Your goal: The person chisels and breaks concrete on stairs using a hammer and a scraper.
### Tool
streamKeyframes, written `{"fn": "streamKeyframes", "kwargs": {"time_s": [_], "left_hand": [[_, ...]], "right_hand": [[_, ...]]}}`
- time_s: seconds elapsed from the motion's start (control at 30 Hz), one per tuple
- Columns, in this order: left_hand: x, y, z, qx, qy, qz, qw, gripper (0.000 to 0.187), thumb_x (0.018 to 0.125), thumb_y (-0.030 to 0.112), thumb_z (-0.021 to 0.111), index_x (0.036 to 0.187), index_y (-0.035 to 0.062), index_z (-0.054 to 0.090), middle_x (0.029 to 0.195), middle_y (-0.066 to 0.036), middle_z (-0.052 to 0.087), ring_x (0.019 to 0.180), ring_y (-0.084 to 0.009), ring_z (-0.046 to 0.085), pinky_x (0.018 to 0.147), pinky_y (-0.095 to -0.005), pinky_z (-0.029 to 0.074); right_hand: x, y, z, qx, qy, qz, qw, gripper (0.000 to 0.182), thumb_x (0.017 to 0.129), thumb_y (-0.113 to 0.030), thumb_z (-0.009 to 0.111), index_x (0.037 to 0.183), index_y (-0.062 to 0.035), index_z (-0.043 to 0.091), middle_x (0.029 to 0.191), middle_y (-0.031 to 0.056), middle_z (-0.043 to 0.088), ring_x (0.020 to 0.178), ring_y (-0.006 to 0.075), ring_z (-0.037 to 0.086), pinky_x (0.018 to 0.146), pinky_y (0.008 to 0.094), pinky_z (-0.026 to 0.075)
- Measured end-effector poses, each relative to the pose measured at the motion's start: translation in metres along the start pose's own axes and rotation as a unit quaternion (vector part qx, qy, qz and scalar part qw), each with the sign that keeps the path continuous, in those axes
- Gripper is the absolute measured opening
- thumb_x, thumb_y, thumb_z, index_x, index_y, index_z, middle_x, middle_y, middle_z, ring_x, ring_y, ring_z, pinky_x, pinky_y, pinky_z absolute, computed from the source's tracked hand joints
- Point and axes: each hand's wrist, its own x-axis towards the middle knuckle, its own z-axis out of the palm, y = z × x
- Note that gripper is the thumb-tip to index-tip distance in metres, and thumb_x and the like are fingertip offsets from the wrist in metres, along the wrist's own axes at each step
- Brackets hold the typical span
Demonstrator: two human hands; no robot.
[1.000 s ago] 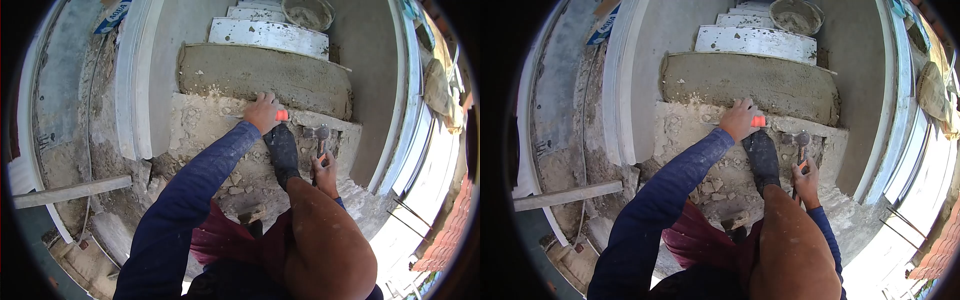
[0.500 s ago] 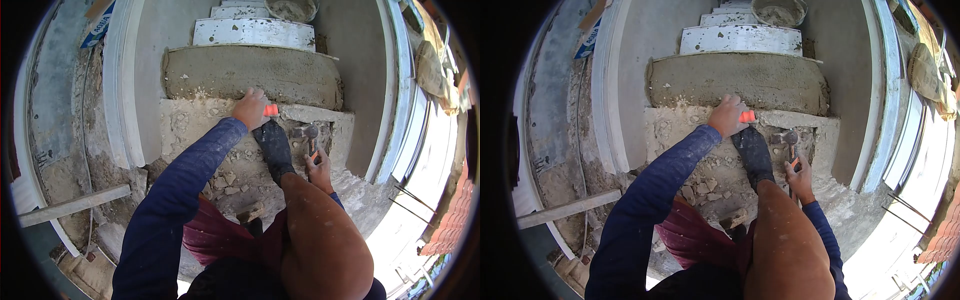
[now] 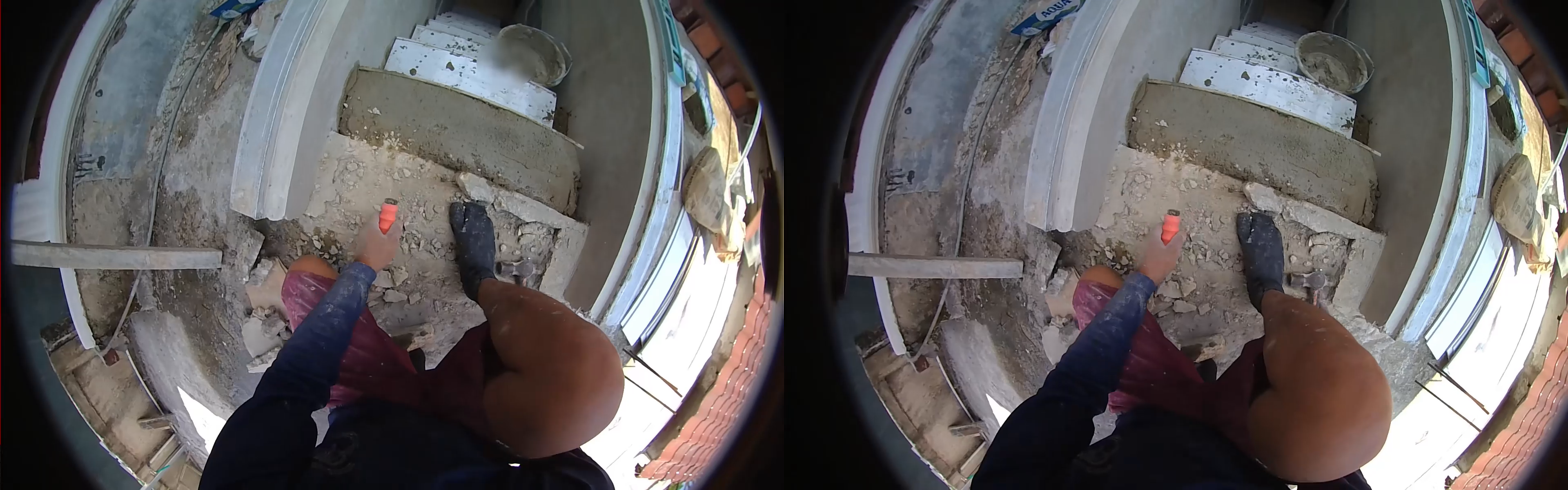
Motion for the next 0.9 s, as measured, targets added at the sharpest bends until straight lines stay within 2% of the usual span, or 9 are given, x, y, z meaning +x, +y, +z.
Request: {"fn": "streamKeyframes", "kwargs": {"time_s": [0.13, 0.23, 0.33, 0.43, 0.53, 0.6, 0.67, 0.77, 0.9], "left_hand": [[-0.044, -0.032, 0.015, 0.073, -0.034, 0.087, 0.993, 0.033, 0.083, 0.024, 0.075, 0.106, 0.0020, 0.065, 0.095, -0.017, 0.066, 0.088, -0.0345, 0.064, 0.080, -0.0431, 0.051], [-0.051, -0.001, 0.012, 0.172, -0.095, 0.073, 0.978, 0.039, 0.082, 0.025, 0.075, 0.114, 0.0042, 0.066, 0.112, -0.019, 0.062, 0.101, -0.0362, 0.060, 0.089, -0.0457, 0.049], [-0.020, 0.018, 0.018, 0.188, -0.037, 0.187, 0.963, 0.049, 0.086, 0.030, 0.071, 0.127, 0.0056, 0.061, 0.133, -0.021, 0.054, 0.122, -0.0381, 0.051, 0.102, -0.0461, 0.043], [0.023, 0.031, 0.049, 0.266, 0.087, 0.310, 0.909, 0.058, 0.089, 0.035, 0.067, 0.137, 0.0038, 0.054, 0.146, -0.021, 0.045, 0.139, -0.0406, 0.037, 0.114, -0.0485, 0.033], [0.023, 0.012, 0.070, 0.325, -0.036, 0.335, 0.884, 0.064, 0.090, 0.037, 0.064, 0.143, 0.0056, 0.048, 0.155, -0.021, 0.034, 0.145, -0.0426, 0.027, 0.118, -0.0504, 0.026], [-0.002, 0.006, 0.071, 0.256, -0.111, 0.293, 0.914, 0.061, 0.090, 0.037, 0.064, 0.144, 0.0108, 0.049, 0.155, -0.022, 0.034, 0.143, -0.0431, 0.030, 0.116, -0.0515, 0.030], [-0.037, 0.006, 0.054, 0.317, -0.168, 0.275, 0.892, 0.059, 0.088, 0.035, 0.067, 0.140, 0.0130, 0.051, 0.145, -0.022, 0.044, 0.134, -0.0412, 0.040, 0.108, -0.0511, 0.039], [-0.071, -0.008, 0.036, 0.318, -0.089, 0.219, 0.918, 0.051, 0.085, 0.029, 0.069, 0.130, 0.0110, 0.055, 0.126, -0.020, 0.053, 0.117, -0.0392, 0.051, 0.096, -0.0508, 0.046], [-0.049, -0.049, 0.058, 0.343, -0.092, 0.193, 0.915, 0.042, 0.082, 0.018, 0.069, 0.120, 0.0103, 0.057, 0.113, -0.017, 0.056, 0.104, -0.0398, 0.056, 0.090, -0.0484, 0.048]], "right_hand": [[-0.039, -0.031, -0.025, -0.061, 0.020, -0.013, 0.998, 0.022, 0.091, -0.017, 0.063, 0.111, -0.0081, 0.067, 0.095, 0.0113, 0.068, 0.085, 0.0232, 0.064, 0.076, 0.0332, 0.050], [-0.067, -0.057, -0.036, -0.104, 0.031, -0.008, 0.994, 0.022, 0.091, -0.018, 0.063, 0.111, -0.0095, 0.067, 0.097, 0.0108, 0.068, 0.086, 0.0231, 0.064, 0.077, 0.0330, 0.051], [-0.093, -0.083, -0.043, -0.147, 0.038, 0.002, 0.988, 0.023, 0.091, -0.018, 0.063, 0.112, -0.0108, 0.068, 0.098, 0.0102, 0.069, 0.087, 0.0230, 0.065, 0.078, 0.0328, 0.051], [-0.119, -0.109, -0.043, -0.193, 0.043, 0.021, 0.980, 0.024, 0.090, -0.019, 0.063, 0.112, -0.0122, 0.068, 0.099, 0.0097, 0.069, 0.088, 0.0229, 0.065, 0.078, 0.0326, 0.051], [-0.142, -0.138, -0.039, -0.237, 0.042, 0.045, 0.969, 0.024, 0.090, -0.020, 0.064, 0.112, -0.0135, 0.069, 0.100, 0.0091, 0.069, 0.090, 0.0228, 0.066, 0.079, 0.0324, 0.052], [-0.153, -0.159, -0.038, -0.260, 0.042, 0.058, 0.963, 0.025, 0.089, -0.020, 0.064, 0.113, -0.0145, 0.069, 0.101, 0.0088, 0.070, 0.091, 0.0227, 0.066, 0.080, 0.0322, 0.052], [-0.162, -0.178, -0.038, -0.285, 0.040, 0.074, 0.955, 0.025, 0.089, -0.021, 0.064, 0.113, -0.0154, 0.069, 0.102, 0.0084, 0.070, 0.091, 0.0226, 0.066, 0.080, 0.0321, 0.052], [-0.175, -0.207, -0.036, -0.322, 0.036, 0.084, 0.942, 0.026, 0.089, -0.022, 0.064, 0.113, -0.0167, 0.070, 0.103, 0.0079, 0.070, 0.093, 0.0225, 0.067, 0.081, 0.0319, 0.053], [-0.185, -0.241, -0.028, -0.365, 0.040, 0.099, 0.925, 0.027, 0.088, -0.023, 0.064, 0.114, -0.0185, 0.070, 0.105, 0.0072, 0.071, 0.094, 0.0224, 0.067, 0.082, 0.0316, 0.053]]}}
